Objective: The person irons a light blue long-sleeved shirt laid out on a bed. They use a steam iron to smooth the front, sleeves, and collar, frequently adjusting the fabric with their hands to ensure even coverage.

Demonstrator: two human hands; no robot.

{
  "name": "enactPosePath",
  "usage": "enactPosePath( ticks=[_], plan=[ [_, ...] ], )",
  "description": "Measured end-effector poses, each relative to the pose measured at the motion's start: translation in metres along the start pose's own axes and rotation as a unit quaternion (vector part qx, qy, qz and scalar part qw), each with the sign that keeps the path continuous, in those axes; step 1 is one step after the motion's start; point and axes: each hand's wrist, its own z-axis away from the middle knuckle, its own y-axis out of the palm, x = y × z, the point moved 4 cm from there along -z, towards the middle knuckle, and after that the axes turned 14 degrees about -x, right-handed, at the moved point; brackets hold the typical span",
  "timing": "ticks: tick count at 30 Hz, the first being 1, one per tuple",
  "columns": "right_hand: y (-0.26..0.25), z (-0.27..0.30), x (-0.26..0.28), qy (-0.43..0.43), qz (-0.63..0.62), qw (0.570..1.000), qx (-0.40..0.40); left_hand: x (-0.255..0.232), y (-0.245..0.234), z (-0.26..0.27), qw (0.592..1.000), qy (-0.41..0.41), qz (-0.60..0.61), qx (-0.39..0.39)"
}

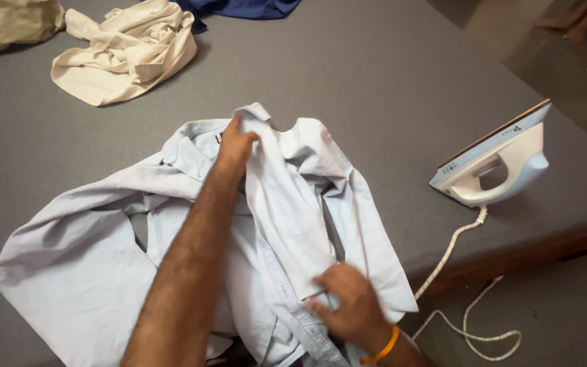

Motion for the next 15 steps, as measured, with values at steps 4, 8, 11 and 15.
enactPosePath(
  ticks=[4, 8, 11, 15],
  plan=[
    [-0.031, -0.04, -0.055, 0.169, 0.166, 0.971, -0.034, 0.009, -0.026, 0.021, 0.978, 0.076, -0.195, -0.024],
    [-0.018, -0.067, -0.118, 0.24, 0.284, 0.919, 0.13, 0.022, -0.033, 0.029, 0.947, 0.126, -0.293, -0.027],
    [0.001, -0.085, -0.164, 0.147, 0.388, 0.906, 0.086, 0.038, -0.043, 0.027, 0.954, 0.13, -0.264, -0.05],
    [-0.03, -0.126, -0.211, 0.15, 0.444, 0.883, -0.005, 0.048, -0.056, 0.017, 0.984, 0.102, -0.132, -0.065]
  ],
)
